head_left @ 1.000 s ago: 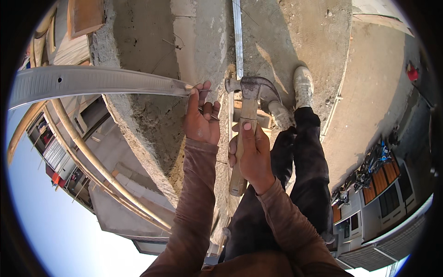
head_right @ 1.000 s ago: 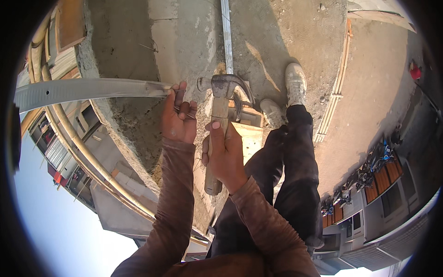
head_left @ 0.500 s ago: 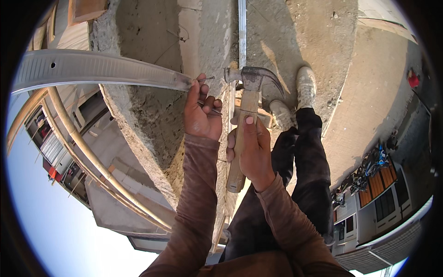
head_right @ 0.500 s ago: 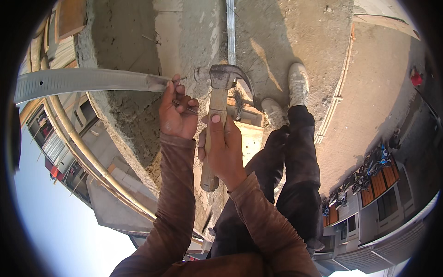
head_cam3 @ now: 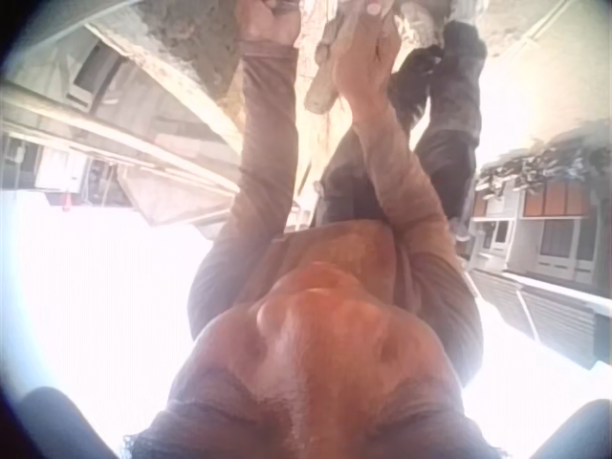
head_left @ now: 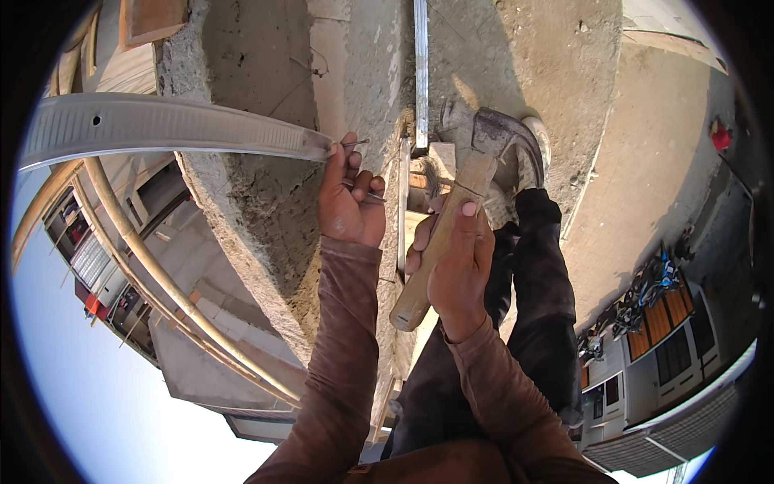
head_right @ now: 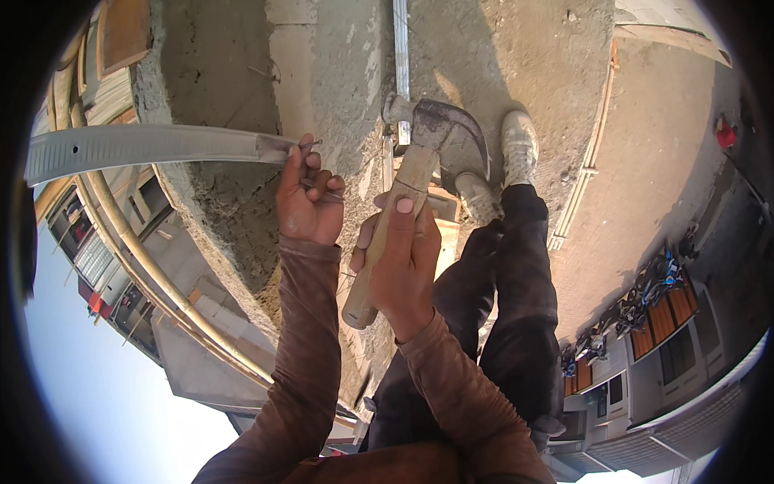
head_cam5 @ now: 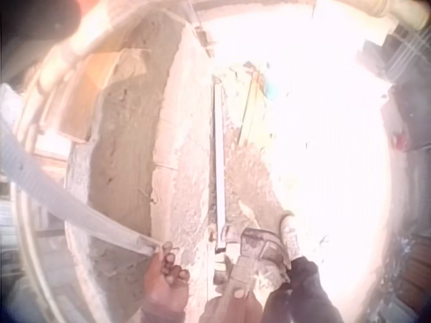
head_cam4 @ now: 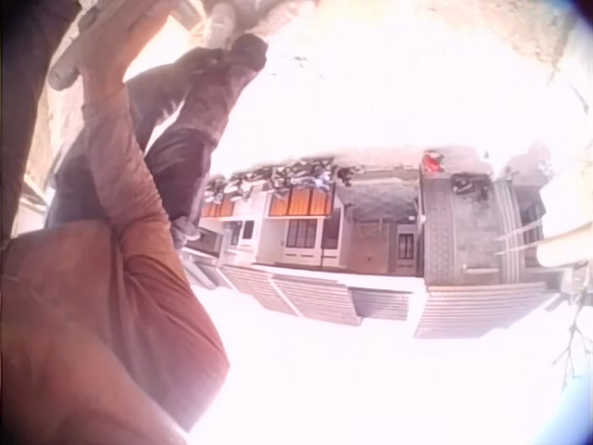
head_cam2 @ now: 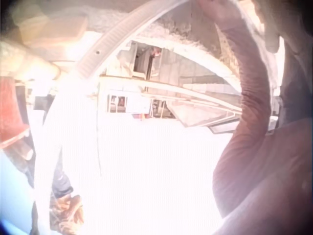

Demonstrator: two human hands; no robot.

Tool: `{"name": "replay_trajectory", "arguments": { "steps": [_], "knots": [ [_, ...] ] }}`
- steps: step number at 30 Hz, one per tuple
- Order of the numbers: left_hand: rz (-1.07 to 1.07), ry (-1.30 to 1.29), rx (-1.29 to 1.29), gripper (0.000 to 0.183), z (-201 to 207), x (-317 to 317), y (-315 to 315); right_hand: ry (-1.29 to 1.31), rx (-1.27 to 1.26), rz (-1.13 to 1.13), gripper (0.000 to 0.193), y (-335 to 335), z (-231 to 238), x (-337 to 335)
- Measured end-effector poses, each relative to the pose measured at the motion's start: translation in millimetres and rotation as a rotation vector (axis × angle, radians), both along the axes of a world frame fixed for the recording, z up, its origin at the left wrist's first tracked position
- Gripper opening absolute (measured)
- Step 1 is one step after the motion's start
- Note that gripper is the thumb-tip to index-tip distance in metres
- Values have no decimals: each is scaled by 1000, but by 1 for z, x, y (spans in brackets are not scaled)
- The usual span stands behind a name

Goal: The person aligns a metal frame channel against a concrete beam and uses a hammer to drive a nail through the metal into the concrete, securing the frame in place while a co-worker assists from above.

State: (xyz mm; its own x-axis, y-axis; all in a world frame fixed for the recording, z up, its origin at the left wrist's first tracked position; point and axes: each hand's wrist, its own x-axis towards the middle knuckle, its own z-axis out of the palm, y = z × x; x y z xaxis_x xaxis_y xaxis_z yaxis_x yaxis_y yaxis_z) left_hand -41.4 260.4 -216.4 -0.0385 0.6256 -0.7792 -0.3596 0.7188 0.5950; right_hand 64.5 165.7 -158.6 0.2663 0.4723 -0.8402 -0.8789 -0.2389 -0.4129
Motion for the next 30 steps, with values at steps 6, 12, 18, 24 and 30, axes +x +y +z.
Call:
{"name": "replay_trajectory", "arguments": {
  "steps": [6, 12, 18, 24, 30],
  "knots": [
    [3, 20, -21, 37, -2, -2, 1, 134, -49, 131, 40, 13, 4, -15],
    [7, -14, 11, 37, -1, -1, -1, 120, 42, 150, 47, 9, 2, -7],
    [-65, 36, 1, 34, 3, -6, -2, 62, 0, -88, 44, 3, 14, -13],
    [-538, 620, 33, 41, 118, -16, -35, 38, -2, -93, 40, -1, 20, -29],
    [-483, 1240, 1007, 67, 139, -39, 54, 104, 10, -50, 30, 3, 27, -52]
  ]
}}
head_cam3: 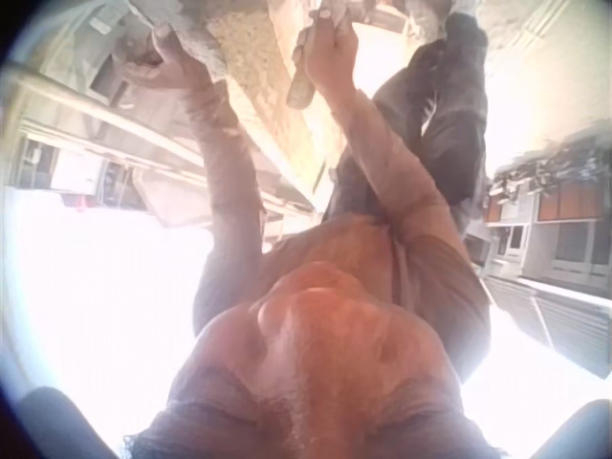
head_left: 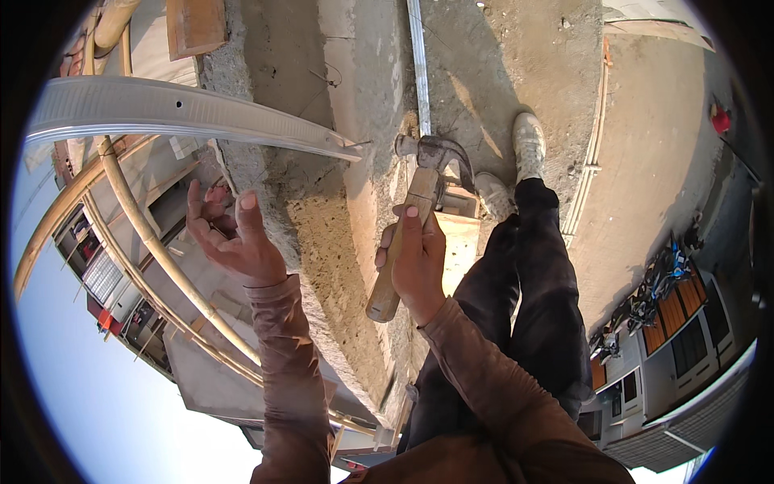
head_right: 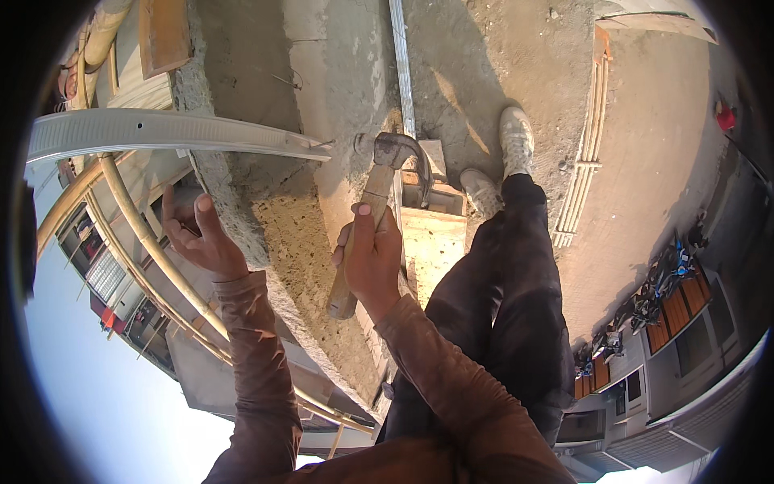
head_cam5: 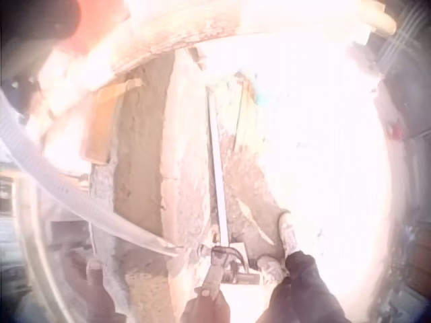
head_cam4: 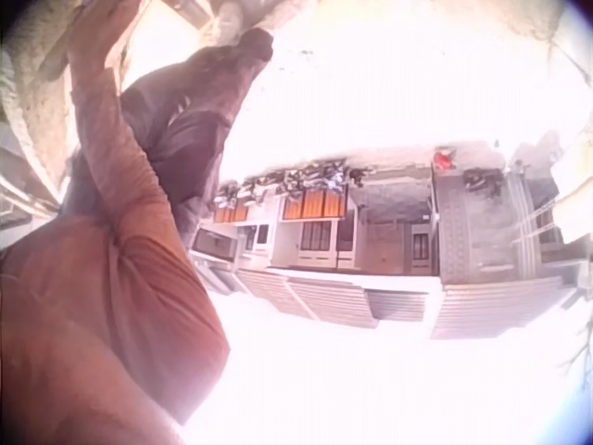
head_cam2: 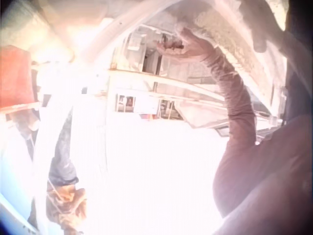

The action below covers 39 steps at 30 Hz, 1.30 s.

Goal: The person aligns a metal frame channel against a concrete beam and uses a hammer to drive a nail through the metal into the concrete, securing the frame in place while a co-worker assists from above.

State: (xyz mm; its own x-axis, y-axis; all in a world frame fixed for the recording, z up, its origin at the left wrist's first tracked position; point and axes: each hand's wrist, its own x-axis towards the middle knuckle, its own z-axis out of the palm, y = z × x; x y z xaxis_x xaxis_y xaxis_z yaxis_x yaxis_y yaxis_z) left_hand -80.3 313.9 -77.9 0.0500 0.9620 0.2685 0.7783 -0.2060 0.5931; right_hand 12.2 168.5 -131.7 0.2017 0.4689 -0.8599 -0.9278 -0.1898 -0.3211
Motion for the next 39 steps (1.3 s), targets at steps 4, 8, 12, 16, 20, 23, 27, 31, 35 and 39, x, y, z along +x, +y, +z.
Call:
{"name": "replay_trajectory", "arguments": {
  "steps": [4, 8, 12, 16, 20, 23, 27, 31, 35, 39],
  "knots": [
    [-74, 500, 137, 94, -27, 14, 23, -44, -10, 87, 32, 4, 2, 3],
    [-5, 590, 147, 103, -33, 25, 25, -23, 20, 86, 35, 6, 5, 14],
    [-20, 602, 181, 99, -40, 19, 27, -144, -46, -143, 36, 9, 6, 22],
    [13, 551, 198, 104, -48, 13, 29, -168, -119, -189, 37, 19, 6, 16],
    [2, 593, 228, 102, -48, 14, 31, 60, -62, 220, 35, 19, 4, 16],
    [-5, 625, 239, 100, -46, 15, 31, 97, -58, 95, 37, 7, 4, 33],
    [1, 603, 231, 98, -45, 18, 30, -150, -96, -339, 44, 0, 6, 55],
    [3, 609, 189, 91, -42, 21, 27, -154, -186, -414, 42, 17, 8, 38],
    [19, 608, 169, 91, -39, 26, 26, 167, -88, 155, 41, 29, 11, 1],
    [18, 624, 157, 90, -39, 26, 26, 102, -84, -34, 41, 14, 6, 15]
  ]
}}
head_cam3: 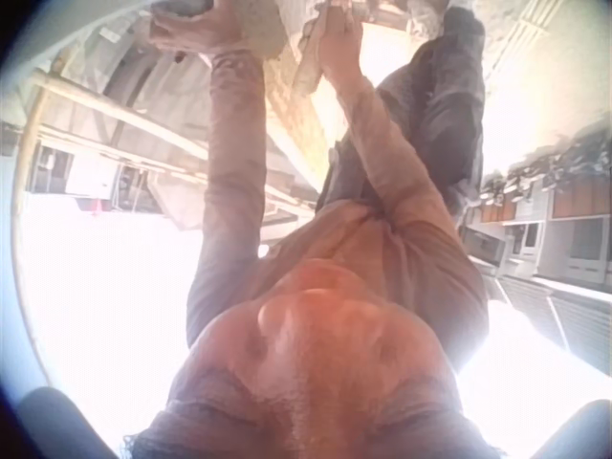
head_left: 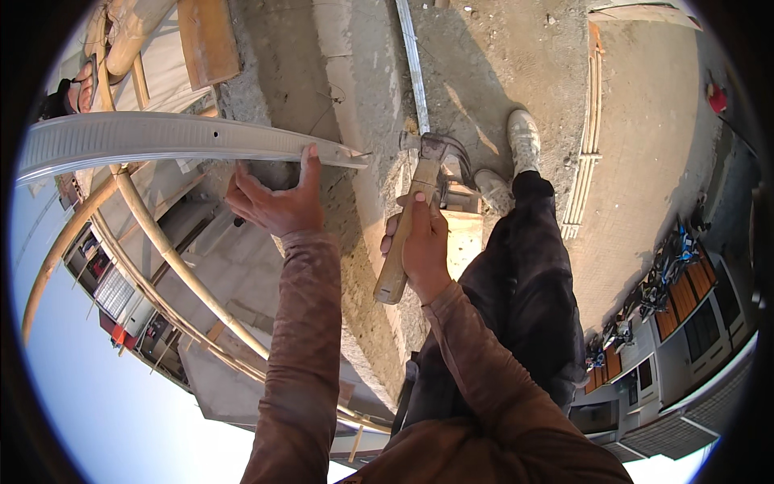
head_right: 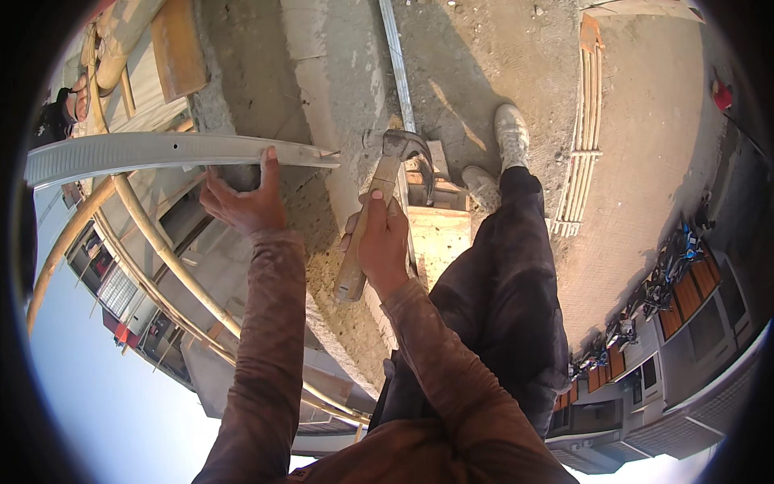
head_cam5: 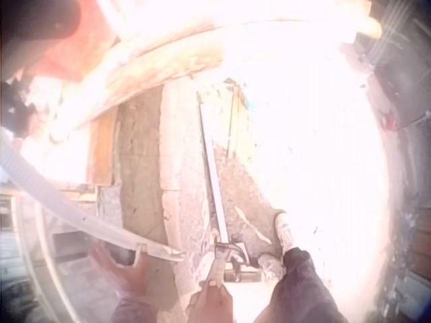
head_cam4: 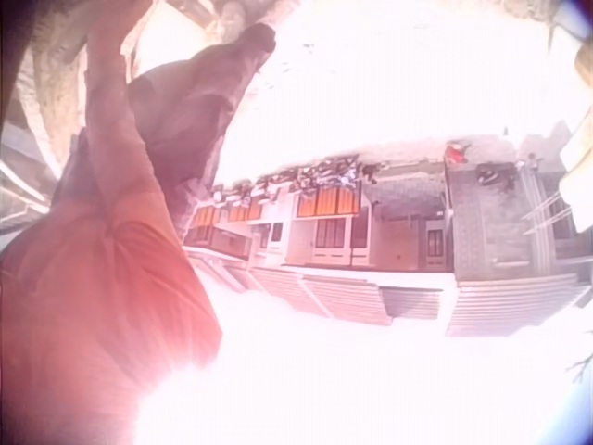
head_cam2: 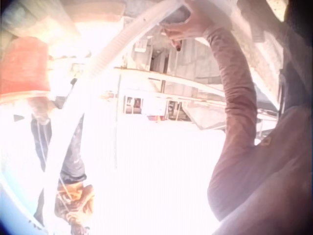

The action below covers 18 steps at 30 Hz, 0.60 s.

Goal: The person aligns a metal frame channel against a concrete beam and uses a hammer to drive a nail through the metal into the concrete, securing the frame in place while a co-worker assists from above.

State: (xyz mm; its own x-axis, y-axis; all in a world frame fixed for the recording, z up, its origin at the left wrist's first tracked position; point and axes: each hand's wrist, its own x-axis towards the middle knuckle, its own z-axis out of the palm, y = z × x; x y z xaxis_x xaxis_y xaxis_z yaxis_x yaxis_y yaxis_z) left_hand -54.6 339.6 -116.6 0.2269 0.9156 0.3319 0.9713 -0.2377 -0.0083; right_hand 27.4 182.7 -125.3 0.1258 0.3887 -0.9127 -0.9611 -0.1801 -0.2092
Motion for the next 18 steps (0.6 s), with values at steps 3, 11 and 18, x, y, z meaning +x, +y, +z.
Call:
{"name": "replay_trajectory", "arguments": {
  "steps": [3, 11, 18],
  "knots": [
    [-19, -8, 7, 90, -1, -2, 0, -205, -89, -220, 38, -4, -1, 20],
    [-12, 4, 33, 89, -1, -1, 1, -8, 82, 204, 36, 14, 8, -5],
    [6, -5, 23, 87, -1, 0, -1, -115, -48, -209, 37, -1, 0, 17]
  ]
}}
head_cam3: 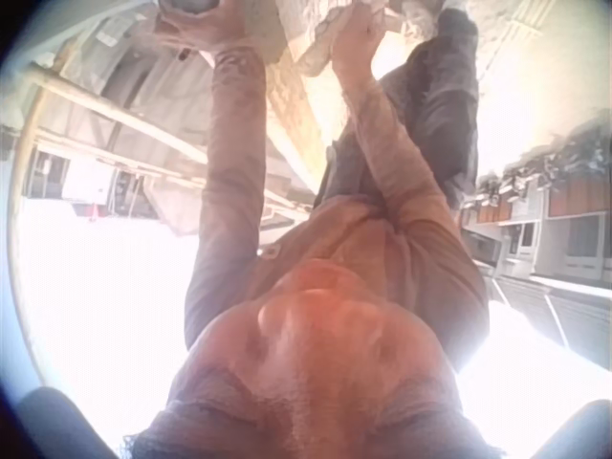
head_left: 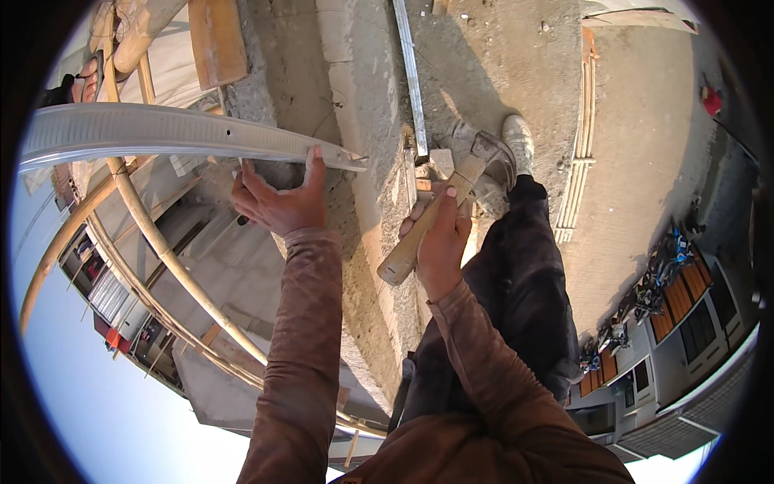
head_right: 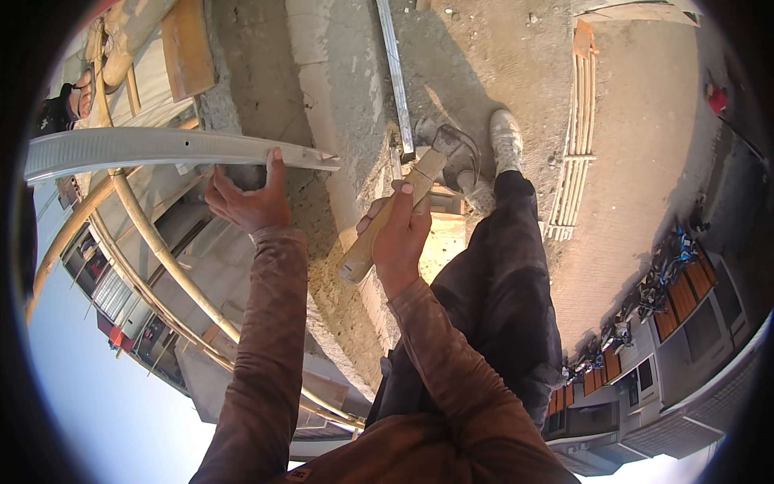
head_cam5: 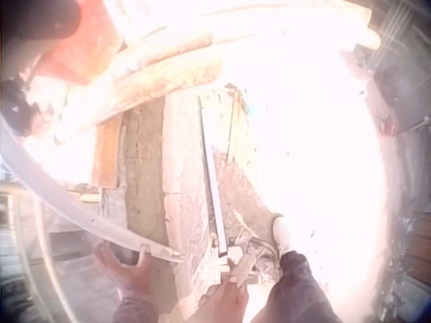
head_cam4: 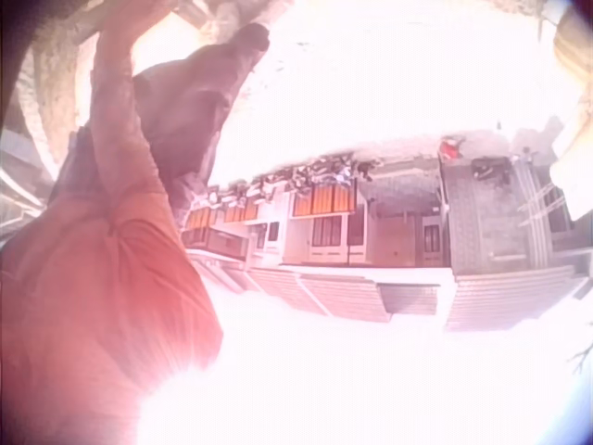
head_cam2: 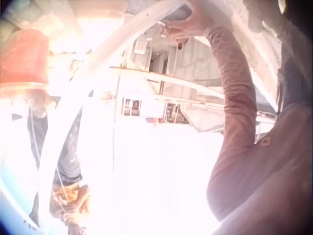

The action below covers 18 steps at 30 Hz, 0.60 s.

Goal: The person aligns a metal frame channel against a concrete beam and uses a hammer to drive a nail through the metal into the concrete, securing the frame in place while a co-worker assists from above.

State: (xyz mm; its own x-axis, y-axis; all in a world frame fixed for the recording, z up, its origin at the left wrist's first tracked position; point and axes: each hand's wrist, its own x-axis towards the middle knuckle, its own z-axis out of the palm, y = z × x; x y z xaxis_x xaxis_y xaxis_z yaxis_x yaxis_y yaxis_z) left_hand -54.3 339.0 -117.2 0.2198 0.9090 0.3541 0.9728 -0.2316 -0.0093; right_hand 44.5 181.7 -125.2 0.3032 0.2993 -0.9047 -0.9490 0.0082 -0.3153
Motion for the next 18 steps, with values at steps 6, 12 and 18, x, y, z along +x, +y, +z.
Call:
{"name": "replay_trajectory", "arguments": {
  "steps": [6, 12, 18],
  "knots": [
    [32, -10, -21, 88, 0, 2, -1, -65, 0, 243, 32, 17, 4, -20],
    [9, -44, -28, 88, 0, 0, 0, 101, 69, 264, 31, 8, -7, -11],
    [14, -25, -20, 87, -1, 0, 0, -51, -86, 50, 24, 14, 2, -38]
  ]
}}
